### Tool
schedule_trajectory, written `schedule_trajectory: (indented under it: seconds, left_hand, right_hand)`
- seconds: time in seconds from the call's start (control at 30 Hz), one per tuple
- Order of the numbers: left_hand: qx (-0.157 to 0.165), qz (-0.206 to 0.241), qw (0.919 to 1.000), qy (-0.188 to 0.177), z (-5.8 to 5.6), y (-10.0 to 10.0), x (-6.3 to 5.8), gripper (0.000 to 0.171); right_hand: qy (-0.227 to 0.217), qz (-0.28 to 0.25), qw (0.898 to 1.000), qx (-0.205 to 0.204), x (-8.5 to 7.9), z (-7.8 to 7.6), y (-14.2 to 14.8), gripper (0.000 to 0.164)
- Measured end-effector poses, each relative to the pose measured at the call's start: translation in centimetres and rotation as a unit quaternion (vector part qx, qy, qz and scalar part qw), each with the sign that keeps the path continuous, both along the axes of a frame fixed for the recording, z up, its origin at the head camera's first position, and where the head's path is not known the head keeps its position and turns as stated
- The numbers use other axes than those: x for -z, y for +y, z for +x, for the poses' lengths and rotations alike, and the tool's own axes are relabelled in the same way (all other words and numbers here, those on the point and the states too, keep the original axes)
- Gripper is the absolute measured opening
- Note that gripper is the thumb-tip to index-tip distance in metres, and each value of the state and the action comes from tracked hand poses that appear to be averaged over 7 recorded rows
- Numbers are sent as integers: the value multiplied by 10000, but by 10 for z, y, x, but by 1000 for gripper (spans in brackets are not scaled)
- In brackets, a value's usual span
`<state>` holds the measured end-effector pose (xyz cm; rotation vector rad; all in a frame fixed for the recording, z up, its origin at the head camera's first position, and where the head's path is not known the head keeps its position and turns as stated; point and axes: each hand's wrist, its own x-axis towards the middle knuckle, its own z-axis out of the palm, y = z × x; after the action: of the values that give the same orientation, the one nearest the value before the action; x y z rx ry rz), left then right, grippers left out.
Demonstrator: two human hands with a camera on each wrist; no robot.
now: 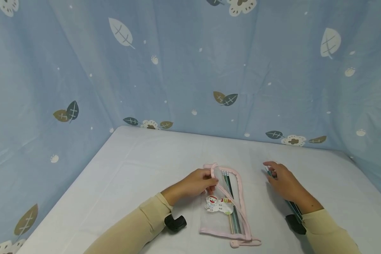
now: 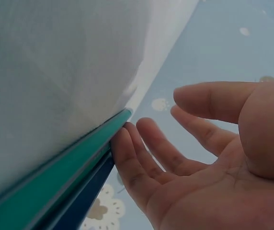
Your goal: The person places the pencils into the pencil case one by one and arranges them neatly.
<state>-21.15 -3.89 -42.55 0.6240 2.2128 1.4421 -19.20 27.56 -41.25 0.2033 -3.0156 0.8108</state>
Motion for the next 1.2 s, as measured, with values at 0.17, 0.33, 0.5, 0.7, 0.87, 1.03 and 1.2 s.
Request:
schedule_trajectory:
  seconds: [0.17, 0.33, 0.5, 0.7, 0.87, 1.03, 1.2]
  left_hand:
    - [22, 8, 10000, 3, 0, 0, 1, 22]
    - [7, 37, 10000, -5, -1, 1, 1, 24]
    - [23, 51, 10000, -19, -2, 1, 2, 24]
    - [35, 7, 10000, 3, -3, 1, 1, 23]
    - [55, 19, 10000, 13, -3, 0, 0, 24]
    - [38, 48, 10000, -7, -2, 0, -1, 25]
    - [20, -6, 10000, 3, -2, 1, -3, 26]
  right_hand:
    - [-49, 81, 10000, 15, 3, -1, 2, 58]
    - [-64, 166, 9998, -8, 1, -1, 2, 67]
    - [14, 207, 9997, -163, 1, -2, 4, 68]
    - [21, 302, 9992, -263, -1, 0, 3, 68]
    - [-72, 434, 9988, -229, -1, -1, 2, 69]
    - [-47, 474, 9983, -333, 0, -1, 2, 68]
    - [-4, 406, 9986, -339, -1, -1, 1, 69]
